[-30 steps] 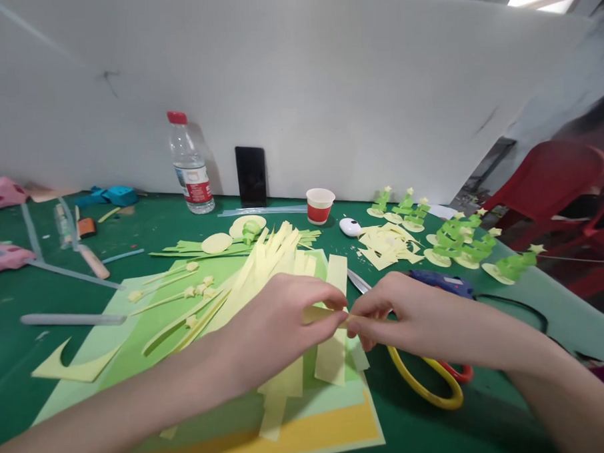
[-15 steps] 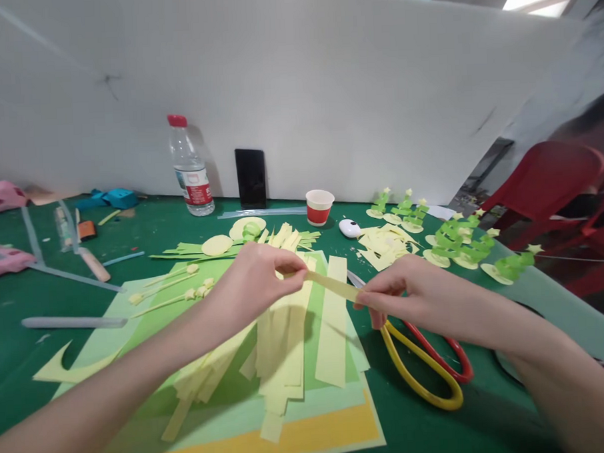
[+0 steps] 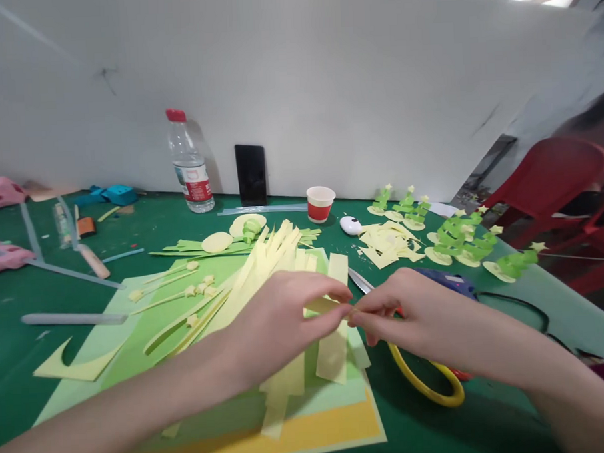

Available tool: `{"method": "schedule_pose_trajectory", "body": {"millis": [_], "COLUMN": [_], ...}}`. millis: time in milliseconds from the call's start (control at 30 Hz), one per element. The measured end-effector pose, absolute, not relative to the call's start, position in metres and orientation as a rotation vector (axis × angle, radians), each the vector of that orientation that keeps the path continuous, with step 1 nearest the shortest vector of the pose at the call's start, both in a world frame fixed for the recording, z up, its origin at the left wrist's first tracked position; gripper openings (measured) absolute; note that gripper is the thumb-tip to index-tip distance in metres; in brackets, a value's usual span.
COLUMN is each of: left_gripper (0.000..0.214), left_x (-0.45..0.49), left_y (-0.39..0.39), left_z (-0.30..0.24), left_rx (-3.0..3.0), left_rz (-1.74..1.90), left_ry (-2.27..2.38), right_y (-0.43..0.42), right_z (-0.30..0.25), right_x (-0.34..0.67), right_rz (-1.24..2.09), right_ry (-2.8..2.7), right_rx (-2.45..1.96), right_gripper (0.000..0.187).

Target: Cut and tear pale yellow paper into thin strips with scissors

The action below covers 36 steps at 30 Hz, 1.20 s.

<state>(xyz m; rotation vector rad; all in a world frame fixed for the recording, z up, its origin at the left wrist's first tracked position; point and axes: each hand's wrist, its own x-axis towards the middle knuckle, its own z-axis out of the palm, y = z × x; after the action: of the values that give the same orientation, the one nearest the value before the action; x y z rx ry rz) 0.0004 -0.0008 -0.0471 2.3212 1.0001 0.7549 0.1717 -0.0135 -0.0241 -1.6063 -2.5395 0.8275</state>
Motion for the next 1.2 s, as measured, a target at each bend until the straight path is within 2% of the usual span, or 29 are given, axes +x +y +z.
{"method": "schedule_pose_trajectory", "body": {"millis": [167, 367, 633, 800, 967, 1067, 1200], "left_gripper": [0.017, 0.018, 0.015, 0.025, 0.026, 0.034, 0.032], "left_x": [0.003, -0.002, -0.023, -0.025, -0.01, -0.006, -0.005], "left_y": [-0.011, 0.003, 0.043, 0.044, 0.023, 0.018, 0.017], "left_z": [-0.052, -0.051, -0.061, -0.056, -0.056, -0.059, -0.058], "left_rx": [2.404, 2.308, 2.221, 2.15, 2.177, 2.167, 2.178], "left_rz": [0.726, 0.651, 0.668, 0.614, 0.437, 0.453, 0.479], "left_ry": [0.963, 1.144, 1.383, 1.284, 1.097, 1.153, 1.179], "right_y": [-0.018, -0.014, -0.004, 0.004, 0.009, 0.008, 0.006], "right_z": [-0.027, -0.026, -0.016, -0.019, -0.028, -0.032, -0.032], "right_x": [0.166, 0.165, 0.191, 0.195, 0.18, 0.17, 0.166], "right_rz": [0.711, 0.581, 0.682, 0.801, 0.754, 0.719, 0.782], "right_ry": [-2.605, -2.595, -2.536, -2.569, -2.422, -2.269, -2.188], "right_rx": [-1.606, -1.627, -1.732, -1.594, -1.46, -1.365, -1.305], "right_gripper": [0.037, 0.036, 0.037, 0.039, 0.021, 0.017, 0.012]}}
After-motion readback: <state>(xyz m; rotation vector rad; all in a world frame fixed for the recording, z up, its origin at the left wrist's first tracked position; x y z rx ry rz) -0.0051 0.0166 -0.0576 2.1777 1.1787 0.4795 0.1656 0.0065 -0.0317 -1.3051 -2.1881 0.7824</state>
